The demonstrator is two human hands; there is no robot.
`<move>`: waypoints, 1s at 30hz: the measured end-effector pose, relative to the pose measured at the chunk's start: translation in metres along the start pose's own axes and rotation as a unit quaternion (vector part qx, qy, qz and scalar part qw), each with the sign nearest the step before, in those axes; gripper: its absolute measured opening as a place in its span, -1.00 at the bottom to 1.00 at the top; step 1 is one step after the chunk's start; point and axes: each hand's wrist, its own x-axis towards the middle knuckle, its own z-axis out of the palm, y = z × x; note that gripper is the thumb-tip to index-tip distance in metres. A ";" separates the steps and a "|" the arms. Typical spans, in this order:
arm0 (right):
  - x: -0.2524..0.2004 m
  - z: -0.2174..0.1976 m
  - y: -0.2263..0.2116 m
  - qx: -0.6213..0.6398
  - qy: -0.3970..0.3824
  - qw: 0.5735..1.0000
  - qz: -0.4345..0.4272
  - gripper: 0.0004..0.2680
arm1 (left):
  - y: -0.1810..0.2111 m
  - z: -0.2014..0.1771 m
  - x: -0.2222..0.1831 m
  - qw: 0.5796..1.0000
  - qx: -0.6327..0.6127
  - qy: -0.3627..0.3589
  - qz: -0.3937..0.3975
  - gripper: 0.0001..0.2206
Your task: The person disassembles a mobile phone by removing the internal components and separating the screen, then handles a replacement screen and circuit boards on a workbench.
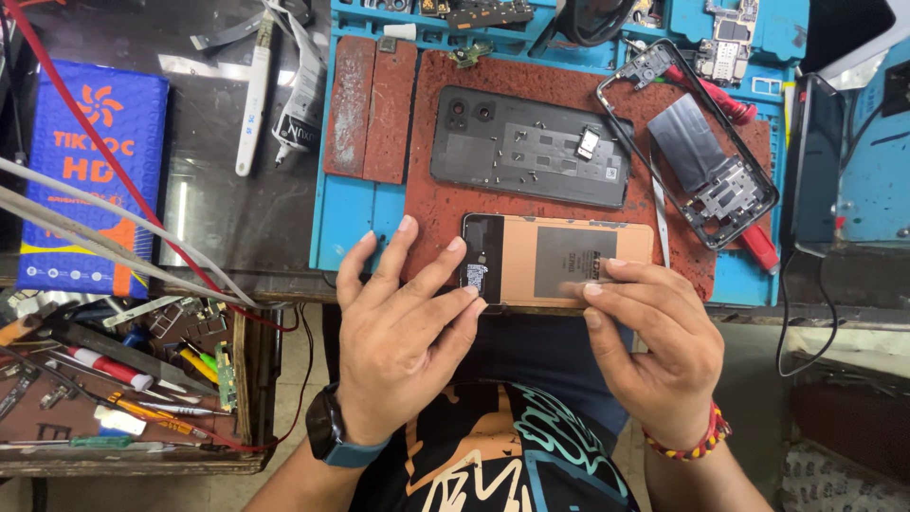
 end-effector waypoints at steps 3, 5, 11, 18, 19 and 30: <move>0.001 0.000 0.000 0.000 0.001 1.000 0.002 -0.86 | 0.001 0.002 -0.001 1.000 0.006 0.001 -0.001 -0.87; 0.001 0.001 0.000 0.002 0.003 1.000 0.001 -0.86 | 0.001 0.003 -0.002 1.000 0.009 0.003 -0.002 -0.88; -0.015 -0.006 0.011 0.096 0.028 0.995 0.030 -0.87 | 0.002 0.004 -0.002 1.000 0.016 0.003 -0.008 -0.89; -0.046 -0.019 0.032 0.115 0.134 0.979 0.101 -0.88 | 0.003 0.005 0.000 1.000 0.020 0.003 -0.015 -0.86; -0.049 -0.020 0.032 0.079 0.128 0.984 0.094 -0.87 | 0.004 0.006 0.000 1.000 0.018 0.002 -0.014 -0.86; -0.021 -0.025 0.013 -0.047 0.041 0.996 0.058 -0.77 | 0.003 0.004 -0.001 0.999 0.039 -0.014 -0.008 -0.78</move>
